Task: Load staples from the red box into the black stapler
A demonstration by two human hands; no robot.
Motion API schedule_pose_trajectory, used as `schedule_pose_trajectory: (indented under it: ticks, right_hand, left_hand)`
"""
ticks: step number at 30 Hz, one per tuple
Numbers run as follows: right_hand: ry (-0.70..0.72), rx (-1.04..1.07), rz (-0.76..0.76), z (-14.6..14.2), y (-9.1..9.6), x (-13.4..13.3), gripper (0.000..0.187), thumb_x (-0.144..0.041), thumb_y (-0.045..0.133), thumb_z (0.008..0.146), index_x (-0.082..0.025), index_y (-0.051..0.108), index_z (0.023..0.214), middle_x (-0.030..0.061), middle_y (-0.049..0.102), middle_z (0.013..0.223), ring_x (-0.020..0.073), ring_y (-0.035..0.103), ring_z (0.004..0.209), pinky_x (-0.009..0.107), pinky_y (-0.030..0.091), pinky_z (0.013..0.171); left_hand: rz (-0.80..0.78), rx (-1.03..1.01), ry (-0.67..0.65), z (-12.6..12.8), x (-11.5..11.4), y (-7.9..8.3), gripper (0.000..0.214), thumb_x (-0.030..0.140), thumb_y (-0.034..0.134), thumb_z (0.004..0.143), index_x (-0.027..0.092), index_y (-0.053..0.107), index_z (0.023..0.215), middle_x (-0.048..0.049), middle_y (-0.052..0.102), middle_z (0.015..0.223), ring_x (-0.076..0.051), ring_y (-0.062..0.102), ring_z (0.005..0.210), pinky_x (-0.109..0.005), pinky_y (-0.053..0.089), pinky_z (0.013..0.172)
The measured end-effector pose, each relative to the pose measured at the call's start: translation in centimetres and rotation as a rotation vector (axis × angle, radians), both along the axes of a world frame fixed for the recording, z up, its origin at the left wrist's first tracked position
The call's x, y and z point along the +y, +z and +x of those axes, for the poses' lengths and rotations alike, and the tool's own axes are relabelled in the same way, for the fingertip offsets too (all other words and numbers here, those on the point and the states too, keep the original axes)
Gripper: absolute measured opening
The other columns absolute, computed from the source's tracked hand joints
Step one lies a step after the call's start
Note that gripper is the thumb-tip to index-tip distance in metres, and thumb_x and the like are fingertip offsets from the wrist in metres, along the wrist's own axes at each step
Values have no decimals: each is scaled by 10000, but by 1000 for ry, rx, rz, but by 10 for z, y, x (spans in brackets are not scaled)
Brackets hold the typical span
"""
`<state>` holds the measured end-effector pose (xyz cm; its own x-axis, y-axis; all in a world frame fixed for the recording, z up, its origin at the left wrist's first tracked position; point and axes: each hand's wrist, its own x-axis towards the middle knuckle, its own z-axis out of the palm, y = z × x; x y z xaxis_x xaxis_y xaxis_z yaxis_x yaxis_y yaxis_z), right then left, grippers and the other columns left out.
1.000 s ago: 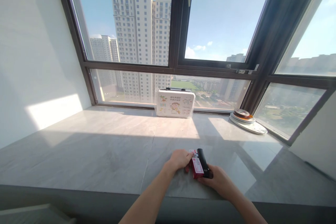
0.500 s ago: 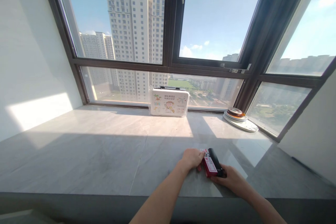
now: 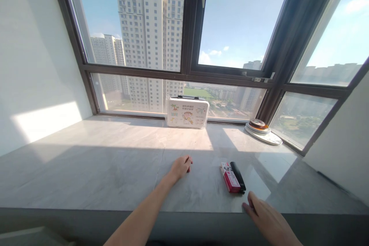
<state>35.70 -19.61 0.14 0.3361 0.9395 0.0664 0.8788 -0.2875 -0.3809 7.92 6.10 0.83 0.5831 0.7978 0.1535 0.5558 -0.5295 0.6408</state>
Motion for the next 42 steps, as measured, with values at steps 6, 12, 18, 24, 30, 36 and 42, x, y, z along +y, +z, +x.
schedule_pose_trajectory:
  ticks: [6, 12, 18, 24, 30, 36, 42]
  right_hand:
    - [394, -18, 86, -140, 23, 44, 147, -283, 491, 946, -225, 560, 829, 39, 651, 940, 214, 587, 922, 293, 398, 797]
    - [139, -135, 184, -175, 9, 119, 361, -378, 411, 988, -230, 610, 1251, 105, 575, 1337, 270, 480, 1286, 396, 302, 1098]
    - [102, -253, 80, -175, -17, 140, 612, -481, 279, 1016, -229, 330, 1571, 94, 240, 1645, 306, 136, 1524, 512, 77, 1196]
    - [108, -273, 66, -179, -19, 137, 633, -485, 266, 1013, -224, 283, 1589, 94, 192, 1657, 303, 121, 1530, 534, 58, 1196]
    - [108, -281, 69, -180, -18, 136, 632, -483, 261, 1013, -226, 282, 1590, 90, 181, 1658, 306, 112, 1531, 543, 58, 1196]
    - [114, -270, 71, -182, -17, 134, 633, -482, 264, 1009, -229, 285, 1589, 91, 190, 1656, 309, 114, 1531, 551, 52, 1195]
    - [111, -267, 54, -183, -14, 132, 636, -484, 268, 1007, -231, 279, 1591, 85, 187, 1657, 309, 109, 1532, 546, 53, 1197]
  left_hand:
    - [145, 4, 102, -67, -2, 2, 344, 310, 365, 970, 218, 610, 1194, -70, 687, 1171, -204, 592, 1132, -330, 431, 989]
    - [259, 115, 66, -92, -42, -9, 478, 393, 376, 990, 284, 478, 1444, -37, 428, 1556, -240, 325, 1454, -441, 207, 1210]
    - [373, 319, 124, -84, -57, -22, 577, 502, 205, 1032, 292, 330, 1554, -35, 289, 1638, -249, 210, 1517, -505, 133, 1235]
    - [398, 325, 195, -77, -58, -28, 596, 548, 186, 1024, 318, 323, 1556, -10, 265, 1648, -244, 189, 1525, -522, 137, 1235]
    - [422, 343, 243, -70, -67, -33, 620, 564, 188, 1016, 306, 301, 1569, -25, 259, 1650, -262, 184, 1525, -541, 127, 1232]
    - [413, 342, 259, -69, -71, -33, 627, 568, 202, 1010, 306, 304, 1570, -30, 253, 1651, -282, 191, 1522, -556, 130, 1228]
    - [404, 334, 258, -69, -72, -32, 613, 536, 224, 1006, 303, 317, 1565, -25, 262, 1648, -278, 189, 1523, -552, 118, 1233]
